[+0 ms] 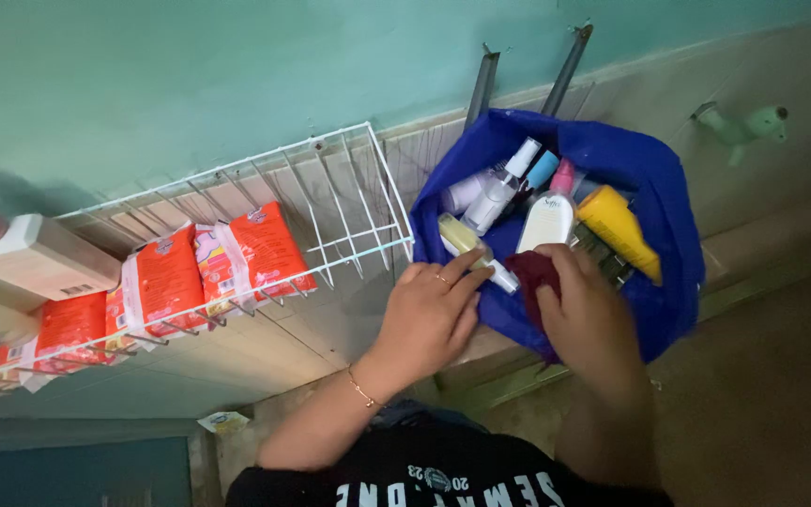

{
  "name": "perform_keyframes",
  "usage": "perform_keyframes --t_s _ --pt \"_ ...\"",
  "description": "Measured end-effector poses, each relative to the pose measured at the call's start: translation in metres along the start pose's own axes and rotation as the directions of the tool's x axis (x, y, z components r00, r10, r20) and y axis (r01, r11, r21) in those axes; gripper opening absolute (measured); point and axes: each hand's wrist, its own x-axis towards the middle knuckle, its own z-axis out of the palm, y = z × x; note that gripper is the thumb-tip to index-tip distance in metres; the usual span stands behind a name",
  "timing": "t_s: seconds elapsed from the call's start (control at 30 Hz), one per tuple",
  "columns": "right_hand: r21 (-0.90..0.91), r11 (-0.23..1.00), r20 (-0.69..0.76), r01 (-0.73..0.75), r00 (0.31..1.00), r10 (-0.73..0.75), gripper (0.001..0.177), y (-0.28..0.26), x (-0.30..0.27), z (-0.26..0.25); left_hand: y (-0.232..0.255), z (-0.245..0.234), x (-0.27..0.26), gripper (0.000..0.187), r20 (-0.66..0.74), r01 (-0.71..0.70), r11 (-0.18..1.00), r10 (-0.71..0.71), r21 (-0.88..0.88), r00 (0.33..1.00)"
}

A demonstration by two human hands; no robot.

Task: The recorder is wiping down various cosmetic and hygiene bottles with a cloth and placing them onto a wire shelf.

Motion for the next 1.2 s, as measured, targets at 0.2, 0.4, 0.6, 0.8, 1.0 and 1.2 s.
perform_keyframes --t_s 0.2,0.4,0.6,0.8,1.0,1.2 --pt "0.004 0.993 0.047 -0.117 0.992 0.117 0.041 0.014 -0.003 0.001 0.003 -0.003 0.004 0.054 0.092 -0.03 0.995 0.021 0.098 0.996" --pt "0.056 0.994 -0.058 -0.098 0.993 0.101 0.038 0.007 -0.016 -0.02 -0.004 0.005 -0.002 0.041 0.102 -0.03 0.994 0.02 0.105 0.995" --pt "0.118 0.987 -0.027 -0.111 0.993 0.115 0.04 0.013 -0.016 -0.018 0.0 0.004 0.004 0.044 0.1 -0.032 0.993 0.021 0.111 0.995" --pt "0.178 0.984 -0.076 -0.006 0.997 0.019 0.039 -0.001 -0.022 -0.012 0.001 0.006 0.002 0.041 0.098 -0.022 0.997 0.014 0.079 0.995" --pt "0.268 0.959 -0.064 0.089 0.995 -0.075 0.04 -0.011 -0.027 0.0 -0.001 0.012 -0.002 0.044 0.042 0.007 0.999 -0.008 0.036 0.999" --pt "0.255 0.904 -0.163 0.343 0.937 -0.309 0.047 -0.006 -0.029 0.006 -0.002 0.016 -0.01 0.044 -0.025 0.134 0.972 -0.141 -0.191 0.99"
